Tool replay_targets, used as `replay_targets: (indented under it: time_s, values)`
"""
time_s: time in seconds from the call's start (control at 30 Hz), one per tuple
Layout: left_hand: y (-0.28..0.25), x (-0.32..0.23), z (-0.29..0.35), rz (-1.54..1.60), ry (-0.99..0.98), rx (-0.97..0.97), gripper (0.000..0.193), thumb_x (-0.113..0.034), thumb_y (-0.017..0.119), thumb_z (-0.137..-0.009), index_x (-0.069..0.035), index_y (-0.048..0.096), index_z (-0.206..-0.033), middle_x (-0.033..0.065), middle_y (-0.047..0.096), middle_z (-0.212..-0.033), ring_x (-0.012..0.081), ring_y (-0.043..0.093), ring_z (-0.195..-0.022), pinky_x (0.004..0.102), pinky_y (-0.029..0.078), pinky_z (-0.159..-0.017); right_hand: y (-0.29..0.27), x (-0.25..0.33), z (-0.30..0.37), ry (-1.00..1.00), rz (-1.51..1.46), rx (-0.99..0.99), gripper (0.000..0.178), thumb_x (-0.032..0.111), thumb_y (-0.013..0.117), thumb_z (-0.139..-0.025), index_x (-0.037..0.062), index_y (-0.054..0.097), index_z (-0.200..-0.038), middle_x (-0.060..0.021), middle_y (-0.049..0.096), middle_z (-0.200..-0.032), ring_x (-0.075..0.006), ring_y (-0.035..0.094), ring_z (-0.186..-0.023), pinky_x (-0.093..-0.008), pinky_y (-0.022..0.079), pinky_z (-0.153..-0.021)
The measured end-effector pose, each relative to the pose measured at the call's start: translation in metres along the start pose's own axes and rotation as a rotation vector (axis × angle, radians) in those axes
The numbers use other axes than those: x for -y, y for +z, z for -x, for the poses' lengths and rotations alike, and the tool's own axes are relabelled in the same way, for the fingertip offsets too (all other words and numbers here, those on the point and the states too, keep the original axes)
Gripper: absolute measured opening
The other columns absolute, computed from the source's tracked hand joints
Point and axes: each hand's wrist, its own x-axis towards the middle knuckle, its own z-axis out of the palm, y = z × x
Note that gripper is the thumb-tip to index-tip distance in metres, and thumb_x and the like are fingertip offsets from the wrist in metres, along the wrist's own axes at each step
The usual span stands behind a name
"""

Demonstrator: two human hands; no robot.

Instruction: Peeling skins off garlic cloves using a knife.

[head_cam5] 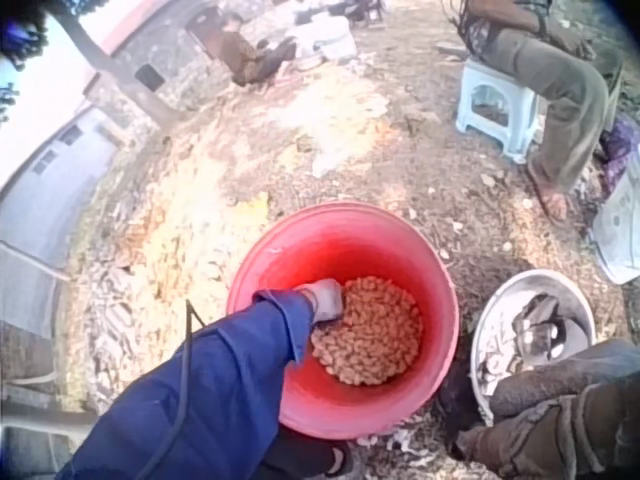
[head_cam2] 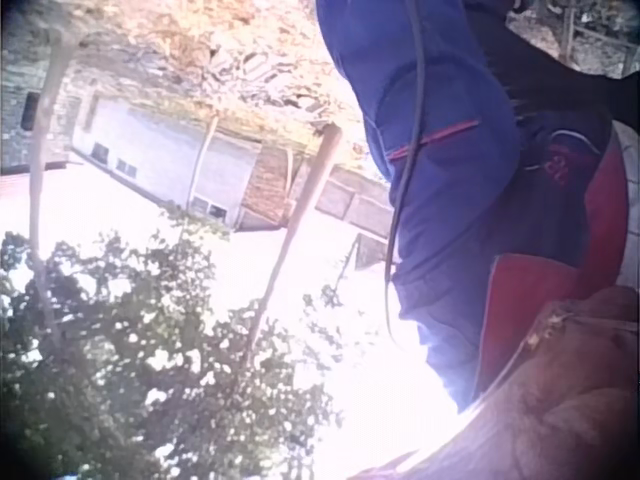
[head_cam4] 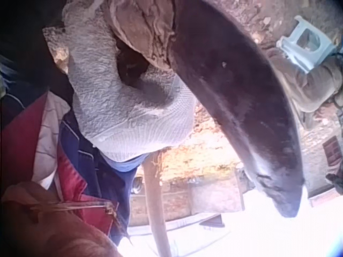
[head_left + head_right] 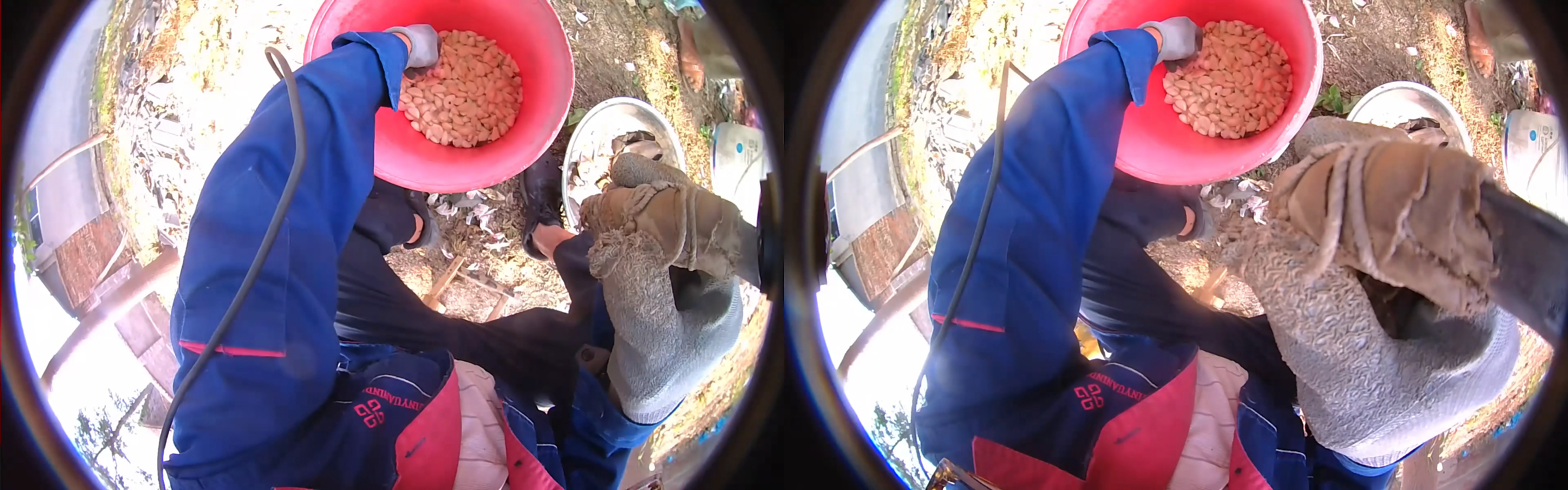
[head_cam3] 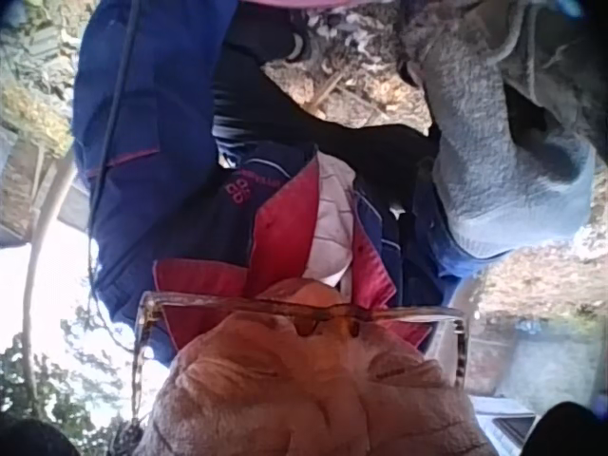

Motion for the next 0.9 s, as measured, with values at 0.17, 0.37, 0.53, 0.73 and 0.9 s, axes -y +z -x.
replay_targets:
  time_s: [0.17, 0.37, 0.53, 0.73, 0.9]
  values:
    - [0.002, -0.004, -0.005, -0.195, 0.015, -0.018, 0.023, -0.014, 0.055, -0.098, 0.001, 0.068, -0.111, 0.0132, 0.074, -0.089, 0.025, 0.072, -0.068, 0.0391, 0.059, -0.057, -0.002, 0.002, 0.005, 0.055, 0.136, -0.042, 0.044, 0.007, 0.084, -0.077, -0.0034, 0.066, -0.116, -0.0139, 0.07, -0.108, -0.02, 0.068, -0.091, -0.0332, 0.055, -0.08]
    - [0.016, -0.008, 0.003, 0.017, -0.016, -0.017, 0.022, -0.012, 0.058, -0.094, -0.001, 0.07, -0.108, 0.0136, 0.073, -0.091, 0.0253, 0.072, -0.079, 0.0383, 0.06, -0.058, -0.006, -0.004, 0.012, 0.135, 0.313, -0.107, 0.054, 0.005, 0.086, -0.074, -0.0026, 0.063, -0.122, -0.0149, 0.068, -0.113, -0.0215, 0.068, -0.097, -0.0361, 0.056, -0.086]
    - [0.031, -0.015, -0.014, -0.963, 0.318, 0.156, 0.023, -0.013, 0.057, -0.093, -0.002, 0.071, -0.108, 0.0111, 0.073, -0.094, 0.0256, 0.072, -0.077, 0.0405, 0.059, -0.059, -0.015, 0.0, 0.017, 0.185, 0.459, -0.179, 0.062, 0.004, 0.089, -0.072, -0.002, 0.06, -0.127, -0.0157, 0.067, -0.118, -0.0228, 0.068, -0.103, -0.0385, 0.056, -0.09]
    - [0.025, -0.02, 0.004, -0.242, 0.006, 0.065, 0.023, -0.021, 0.064, -0.087, -0.007, 0.077, -0.1, 0.0148, 0.074, -0.097, 0.0268, 0.073, -0.085, 0.0425, 0.058, -0.072, -0.015, -0.006, 0.013, 0.087, 0.505, -0.147, 0.046, 0.006, 0.085, -0.076, -0.0021, 0.066, -0.117, -0.0121, 0.07, -0.107, -0.0189, 0.068, -0.092, -0.033, 0.055, -0.082]
    - [0.019, -0.007, -0.004, 0.471, -0.028, -0.068, 0.021, -0.015, 0.061, -0.091, -0.003, 0.073, -0.103, 0.0146, 0.072, -0.082, 0.0274, 0.071, -0.07, 0.041, 0.06, -0.058, -0.004, -0.012, 0.008, -0.04, 0.404, -0.169, 0.034, 0.008, 0.083, -0.079, -0.0016, 0.07, -0.109, -0.0085, 0.073, -0.096, -0.0148, 0.067, -0.081, -0.0282, 0.053, -0.074]
